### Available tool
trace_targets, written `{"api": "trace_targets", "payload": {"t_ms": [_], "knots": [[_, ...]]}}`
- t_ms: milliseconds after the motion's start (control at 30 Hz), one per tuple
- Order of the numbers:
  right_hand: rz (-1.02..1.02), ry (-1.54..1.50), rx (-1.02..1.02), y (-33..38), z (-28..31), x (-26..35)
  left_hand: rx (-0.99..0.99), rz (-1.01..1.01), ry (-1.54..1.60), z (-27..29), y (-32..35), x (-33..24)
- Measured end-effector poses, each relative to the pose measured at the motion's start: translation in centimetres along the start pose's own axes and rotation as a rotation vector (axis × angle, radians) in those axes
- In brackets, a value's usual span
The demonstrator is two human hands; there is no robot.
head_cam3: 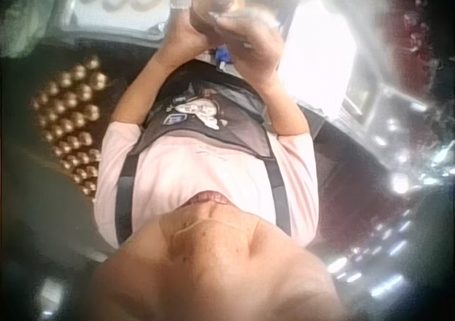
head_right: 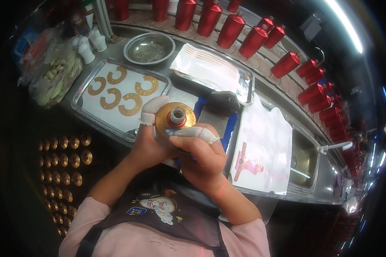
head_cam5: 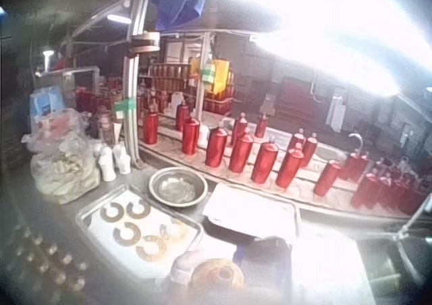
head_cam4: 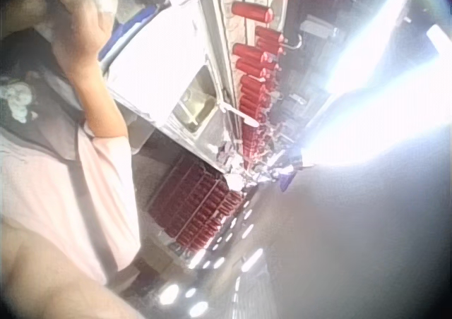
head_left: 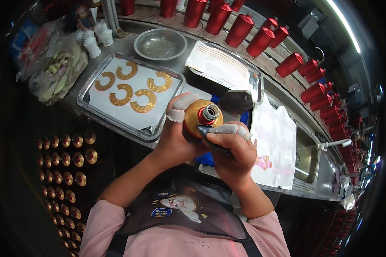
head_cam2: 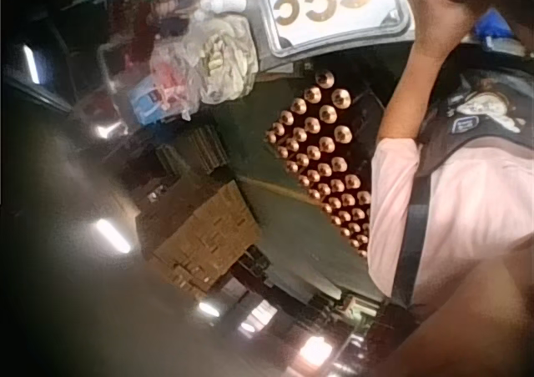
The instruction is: The person applies gold circular stickers to the necks of red cylindrical containers, then places a red container on a blue stand and applies a rectangular label to its side. The person uses a small tool to smooth the label and then sets the finished container aside.
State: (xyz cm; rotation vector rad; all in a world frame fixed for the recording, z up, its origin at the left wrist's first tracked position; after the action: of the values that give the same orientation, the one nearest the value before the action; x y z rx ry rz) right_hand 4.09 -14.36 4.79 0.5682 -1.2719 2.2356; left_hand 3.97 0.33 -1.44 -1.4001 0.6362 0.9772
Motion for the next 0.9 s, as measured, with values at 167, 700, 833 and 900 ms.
{"api": "trace_targets", "payload": {"t_ms": [167, 700, 833, 900], "knots": [[-0.043, 0.037, 0.025, 0.4, 0.0, 0.1, 0.049, -0.108, -0.307, 0.4, 0.0, -0.7], [-0.037, 0.081, -0.152, 1.6, 1.0, 0.0, 0.046, 0.093, -0.2, 0.0, 1.6, 1.7], [0.089, -0.217, 0.03, 1.0, 1.7, -0.2, 0.03, 0.169, -0.117, 0.0, 1.7, 2.1], [-0.011, -0.018, -0.14, 1.0, 2.9, -0.9, 0.035, 0.226, -0.049, 0.1, 1.8, 2.5]]}}
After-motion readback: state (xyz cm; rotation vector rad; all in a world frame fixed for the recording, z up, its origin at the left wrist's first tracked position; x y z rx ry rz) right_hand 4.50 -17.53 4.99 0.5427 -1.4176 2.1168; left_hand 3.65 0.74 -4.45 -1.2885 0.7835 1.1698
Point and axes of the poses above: each hand's wrist, its own y-axis away from the middle knuckle, its own z-axis out of the back of the hand, x = y × z, the point moved 5 cm from there along -y, towards the middle knuckle, and after that the axes turned 6 degrees about x, right-handed, at the moved point
